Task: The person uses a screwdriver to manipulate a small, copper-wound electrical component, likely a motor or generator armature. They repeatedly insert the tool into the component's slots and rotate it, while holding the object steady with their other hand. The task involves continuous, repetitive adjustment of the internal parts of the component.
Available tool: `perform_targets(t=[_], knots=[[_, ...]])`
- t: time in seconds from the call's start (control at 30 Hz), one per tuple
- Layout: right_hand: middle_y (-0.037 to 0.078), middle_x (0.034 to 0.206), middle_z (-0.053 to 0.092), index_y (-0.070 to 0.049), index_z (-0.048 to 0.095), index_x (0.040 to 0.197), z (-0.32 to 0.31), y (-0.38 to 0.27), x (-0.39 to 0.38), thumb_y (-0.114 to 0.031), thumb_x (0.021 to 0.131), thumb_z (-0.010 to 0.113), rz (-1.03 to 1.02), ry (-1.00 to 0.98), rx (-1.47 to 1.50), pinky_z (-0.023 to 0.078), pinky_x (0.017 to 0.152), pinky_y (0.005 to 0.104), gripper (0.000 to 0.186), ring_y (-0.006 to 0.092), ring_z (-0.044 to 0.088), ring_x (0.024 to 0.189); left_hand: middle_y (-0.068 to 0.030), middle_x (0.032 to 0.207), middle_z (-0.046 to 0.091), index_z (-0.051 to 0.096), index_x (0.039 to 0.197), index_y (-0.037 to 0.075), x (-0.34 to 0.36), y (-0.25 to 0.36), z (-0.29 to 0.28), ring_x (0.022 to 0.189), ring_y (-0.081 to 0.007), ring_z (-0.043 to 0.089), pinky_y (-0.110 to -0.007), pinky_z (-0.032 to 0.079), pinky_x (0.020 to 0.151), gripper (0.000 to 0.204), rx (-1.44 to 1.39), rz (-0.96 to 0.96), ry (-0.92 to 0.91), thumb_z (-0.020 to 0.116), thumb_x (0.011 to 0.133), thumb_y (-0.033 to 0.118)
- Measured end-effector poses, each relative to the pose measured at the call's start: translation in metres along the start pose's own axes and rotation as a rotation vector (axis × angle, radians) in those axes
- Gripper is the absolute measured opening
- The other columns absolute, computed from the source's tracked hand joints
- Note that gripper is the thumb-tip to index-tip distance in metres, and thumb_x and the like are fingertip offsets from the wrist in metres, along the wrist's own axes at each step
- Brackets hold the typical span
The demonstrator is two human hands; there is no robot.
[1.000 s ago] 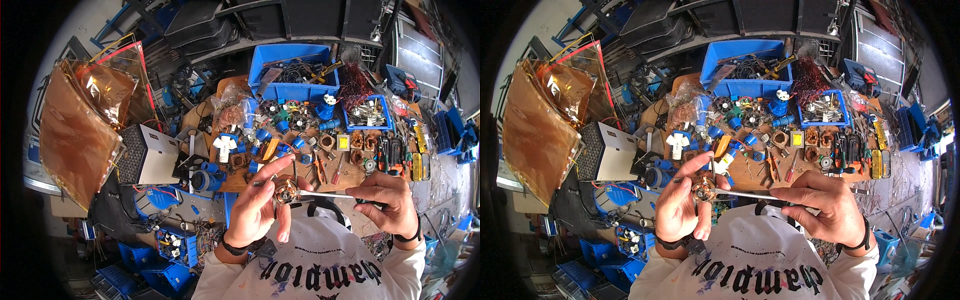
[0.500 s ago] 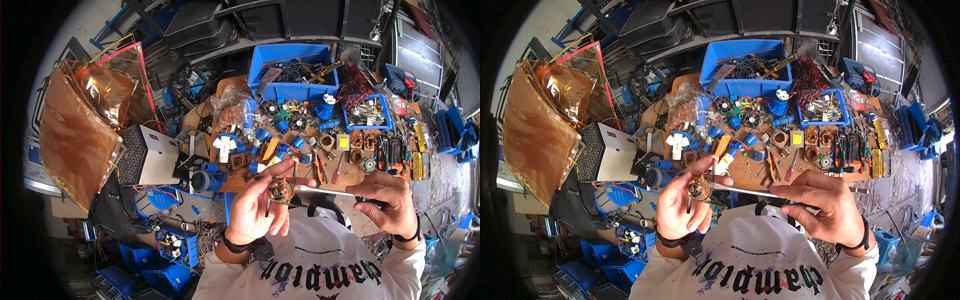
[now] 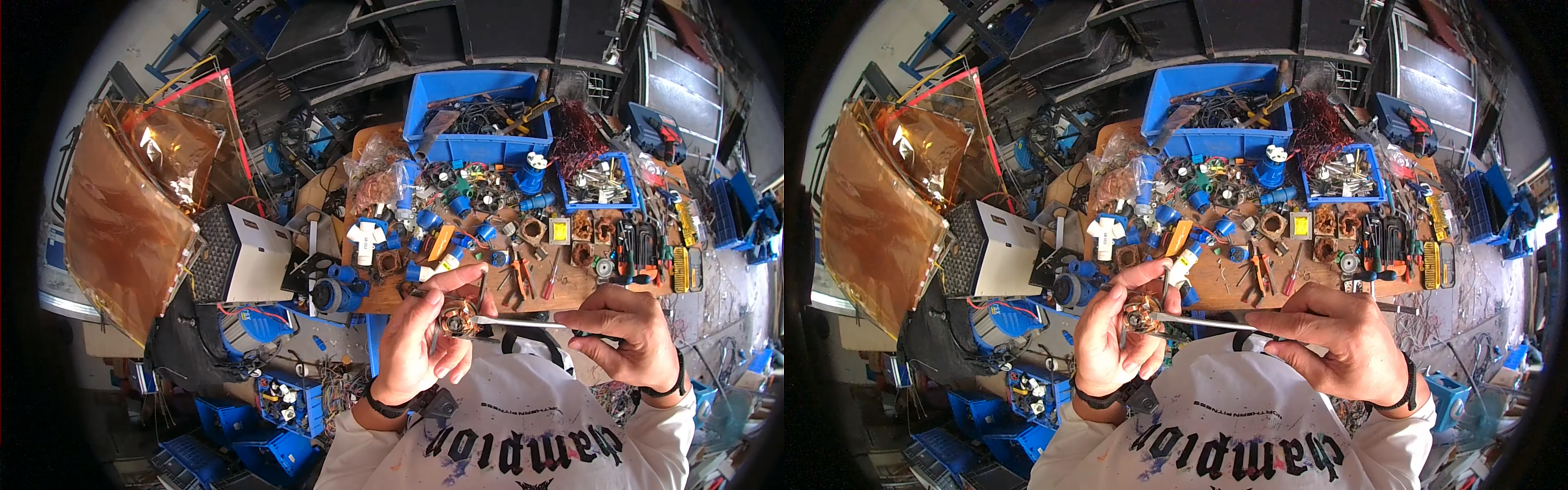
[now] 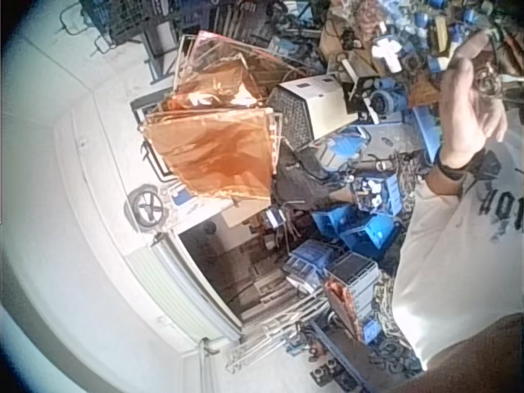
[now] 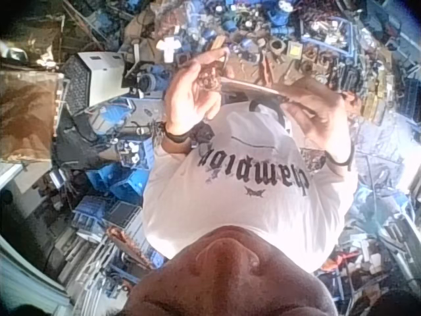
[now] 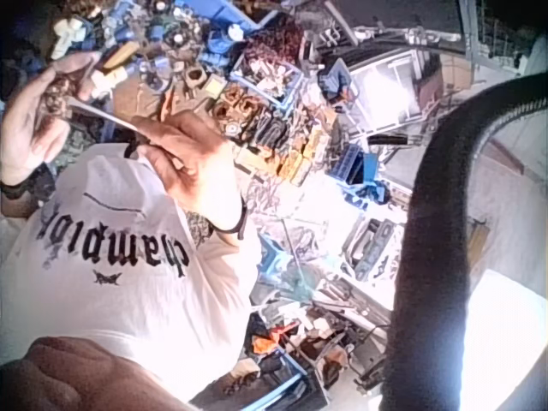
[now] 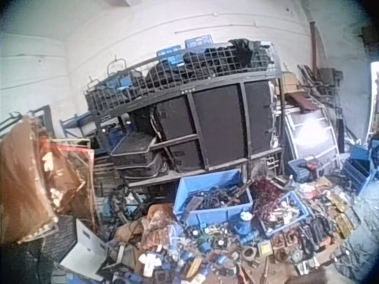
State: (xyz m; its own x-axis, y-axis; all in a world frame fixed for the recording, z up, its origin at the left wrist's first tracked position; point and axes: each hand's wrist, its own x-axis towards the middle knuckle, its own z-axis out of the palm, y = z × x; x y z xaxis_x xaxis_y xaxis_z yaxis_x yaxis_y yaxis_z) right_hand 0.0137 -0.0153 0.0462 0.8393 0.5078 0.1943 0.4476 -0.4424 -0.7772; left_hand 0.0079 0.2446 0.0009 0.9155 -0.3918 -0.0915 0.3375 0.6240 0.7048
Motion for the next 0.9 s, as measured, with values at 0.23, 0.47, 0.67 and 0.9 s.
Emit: perform_targets(t=[0.23,0.47,0.67,0.9], knots=[[0.006,0.077,0.063,-0.010,0.072,0.102,-0.003,-0.002,0.001,-0.007,0.070,0.078,-0.046,-0.012,-0.091,0.049,0.053,0.0297,0.033,0.0181,0.062,0.060,-0.0155,0.097,0.052,0.031,0.140,0.000,-0.001,0.002,0.006,0.039,-0.0037,0.030,-0.021,0.032,0.032,0.053,0.027,-0.032,0.010,0.029,0.101,0.036],[0.006,0.079,0.063,-0.012,0.072,0.104,-0.001,0.003,0.000,-0.005,0.072,0.076,-0.024,-0.044,0.021,0.048,0.053,0.0289,0.033,0.0170,0.061,0.062,-0.0098,0.090,0.050,0.035,0.138,0.003,-0.002,0.004,0.007,0.043,-0.0023,0.026,-0.019,0.024,0.036,0.055,0.046,-0.070,0.012,0.032,0.100,0.043],[0.005,0.079,0.063,-0.012,0.072,0.105,-0.001,0.006,0.001,-0.004,0.071,0.076,-0.030,-0.064,0.027,0.048,0.052,0.0290,0.035,0.0165,0.061,0.061,-0.0080,0.091,0.054,0.037,0.138,0.003,-0.002,0.005,-0.001,0.045,-0.0028,0.027,-0.019,0.024,0.041,0.052,-0.065,-0.207,-0.042,0.034,0.101,0.040],[0.005,0.077,0.063,-0.011,0.071,0.103,-0.001,0.006,0.005,-0.006,0.072,0.075,-0.132,-0.043,-0.069,0.049,0.051,0.0298,0.032,0.0182,0.061,0.060,-0.0081,0.091,0.056,0.040,0.136,0.005,0.001,0.002,-0.005,0.043,-0.0025,0.026,-0.018,0.021,0.038,0.050,-0.203,-0.261,-0.075,0.035,0.101,0.039]])
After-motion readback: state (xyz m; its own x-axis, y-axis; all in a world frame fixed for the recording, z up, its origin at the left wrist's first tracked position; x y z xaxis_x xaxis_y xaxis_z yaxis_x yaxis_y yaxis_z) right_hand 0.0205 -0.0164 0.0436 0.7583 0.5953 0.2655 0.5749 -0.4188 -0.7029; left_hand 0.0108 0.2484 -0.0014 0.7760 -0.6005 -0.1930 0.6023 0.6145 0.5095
